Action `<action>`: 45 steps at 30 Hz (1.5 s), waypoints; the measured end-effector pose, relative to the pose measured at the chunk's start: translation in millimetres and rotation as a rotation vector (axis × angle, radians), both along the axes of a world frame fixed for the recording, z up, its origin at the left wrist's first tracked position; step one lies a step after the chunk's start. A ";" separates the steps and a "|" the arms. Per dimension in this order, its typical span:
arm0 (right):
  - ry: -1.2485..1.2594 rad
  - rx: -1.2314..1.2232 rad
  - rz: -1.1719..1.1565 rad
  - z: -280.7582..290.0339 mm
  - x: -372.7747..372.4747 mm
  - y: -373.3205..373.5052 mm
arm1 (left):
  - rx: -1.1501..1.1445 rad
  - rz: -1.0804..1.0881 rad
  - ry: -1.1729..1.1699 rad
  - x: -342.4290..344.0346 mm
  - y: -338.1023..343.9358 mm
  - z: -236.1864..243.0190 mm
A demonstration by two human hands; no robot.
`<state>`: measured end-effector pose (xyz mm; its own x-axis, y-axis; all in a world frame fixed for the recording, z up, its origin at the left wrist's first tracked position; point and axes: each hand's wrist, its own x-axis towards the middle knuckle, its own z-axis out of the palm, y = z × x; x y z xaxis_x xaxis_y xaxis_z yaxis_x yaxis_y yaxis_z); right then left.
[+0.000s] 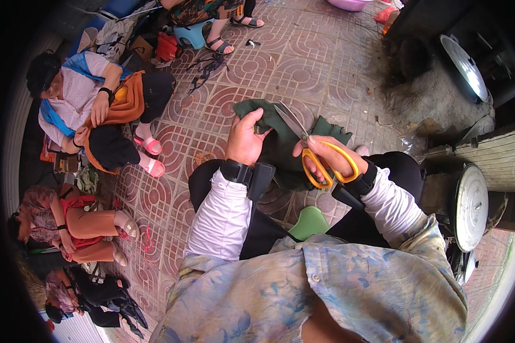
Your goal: Cutting a piece of green leather using scissors.
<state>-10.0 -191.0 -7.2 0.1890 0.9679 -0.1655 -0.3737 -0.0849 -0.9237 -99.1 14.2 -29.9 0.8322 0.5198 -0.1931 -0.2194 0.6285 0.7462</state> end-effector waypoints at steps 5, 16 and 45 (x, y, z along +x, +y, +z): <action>0.018 -0.018 0.010 -3.2 -0.8 0.5 | -0.040 0.010 -0.050 -0.9 3.0 -3.5; 0.044 0.007 -0.007 -0.1 -3.4 4.0 | -0.045 0.016 -0.043 -0.1 -1.0 1.3; -0.180 0.028 -0.177 -11.3 -0.5 8.3 | 0.089 -0.021 0.025 2.4 -15.8 3.5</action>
<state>-10.4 -182.8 -18.5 0.3802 0.9208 -0.0876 -0.2099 -0.0064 -0.9777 -96.7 -1.6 -26.4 0.8386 0.5181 -0.1683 -0.1870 0.5640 0.8043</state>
